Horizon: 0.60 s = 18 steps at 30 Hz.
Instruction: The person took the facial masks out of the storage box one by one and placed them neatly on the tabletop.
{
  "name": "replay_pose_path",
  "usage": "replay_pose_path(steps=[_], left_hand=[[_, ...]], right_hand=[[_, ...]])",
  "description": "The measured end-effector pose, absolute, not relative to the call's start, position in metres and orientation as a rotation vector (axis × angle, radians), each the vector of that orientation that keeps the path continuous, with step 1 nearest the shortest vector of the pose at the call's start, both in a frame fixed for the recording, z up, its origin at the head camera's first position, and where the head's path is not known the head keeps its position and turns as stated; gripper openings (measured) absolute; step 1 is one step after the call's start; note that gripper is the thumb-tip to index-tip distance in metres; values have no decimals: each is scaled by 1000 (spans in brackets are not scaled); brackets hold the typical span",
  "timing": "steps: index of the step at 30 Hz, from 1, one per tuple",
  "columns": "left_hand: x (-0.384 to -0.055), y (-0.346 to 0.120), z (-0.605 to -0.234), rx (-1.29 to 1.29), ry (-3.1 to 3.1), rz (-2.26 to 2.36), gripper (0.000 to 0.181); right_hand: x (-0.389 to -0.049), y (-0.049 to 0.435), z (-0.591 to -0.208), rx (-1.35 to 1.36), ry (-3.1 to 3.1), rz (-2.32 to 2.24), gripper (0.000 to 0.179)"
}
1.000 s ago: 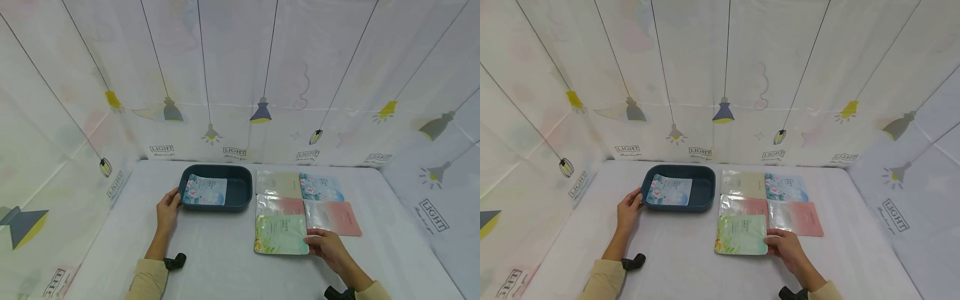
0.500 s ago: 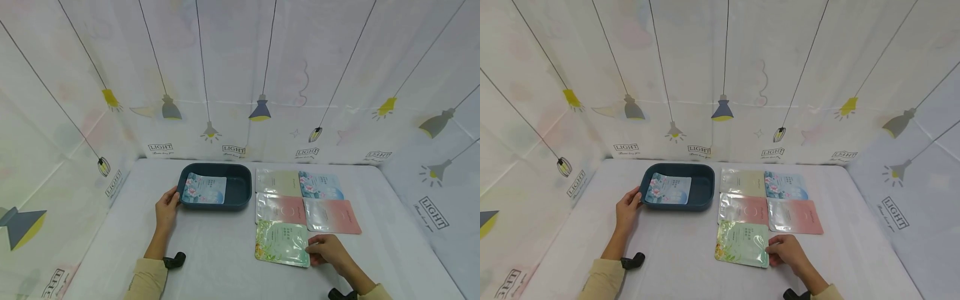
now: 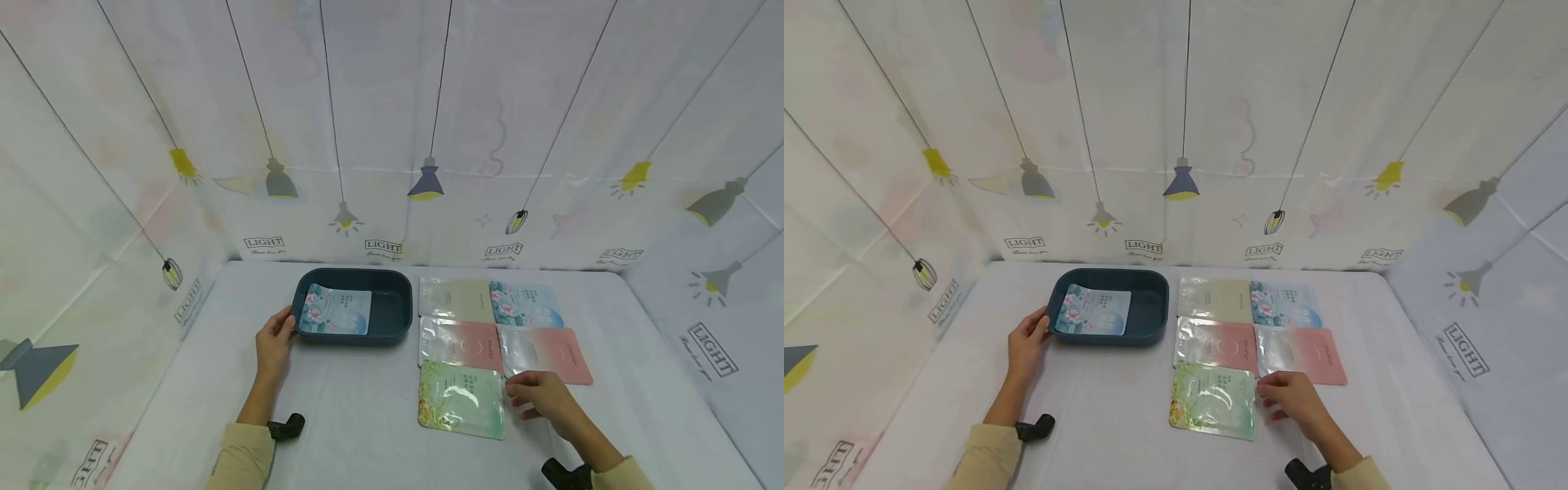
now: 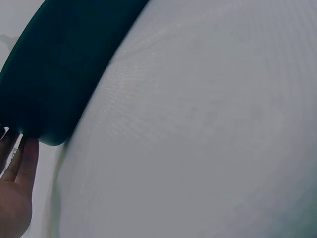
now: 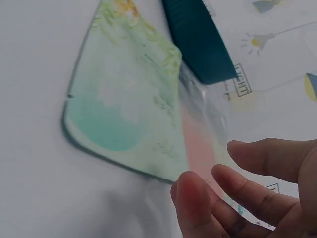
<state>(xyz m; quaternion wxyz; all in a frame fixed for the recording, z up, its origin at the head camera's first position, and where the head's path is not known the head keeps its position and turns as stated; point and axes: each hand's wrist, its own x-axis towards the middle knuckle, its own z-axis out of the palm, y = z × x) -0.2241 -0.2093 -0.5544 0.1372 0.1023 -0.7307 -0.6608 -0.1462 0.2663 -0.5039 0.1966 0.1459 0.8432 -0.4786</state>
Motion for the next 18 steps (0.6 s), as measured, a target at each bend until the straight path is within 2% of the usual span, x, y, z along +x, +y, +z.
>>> replay_pose_path(steps=[7, 18], left_hand=[[-221, -209, -554, 307, -2124, -1900, 40], [-224, -206, -553, 328, -2121, -1911, 40]], right_hand=[[-160, 262, -484, 271, 2349, -1430, 51], [-193, 242, -465, 104, 2316, -1541, 43]])
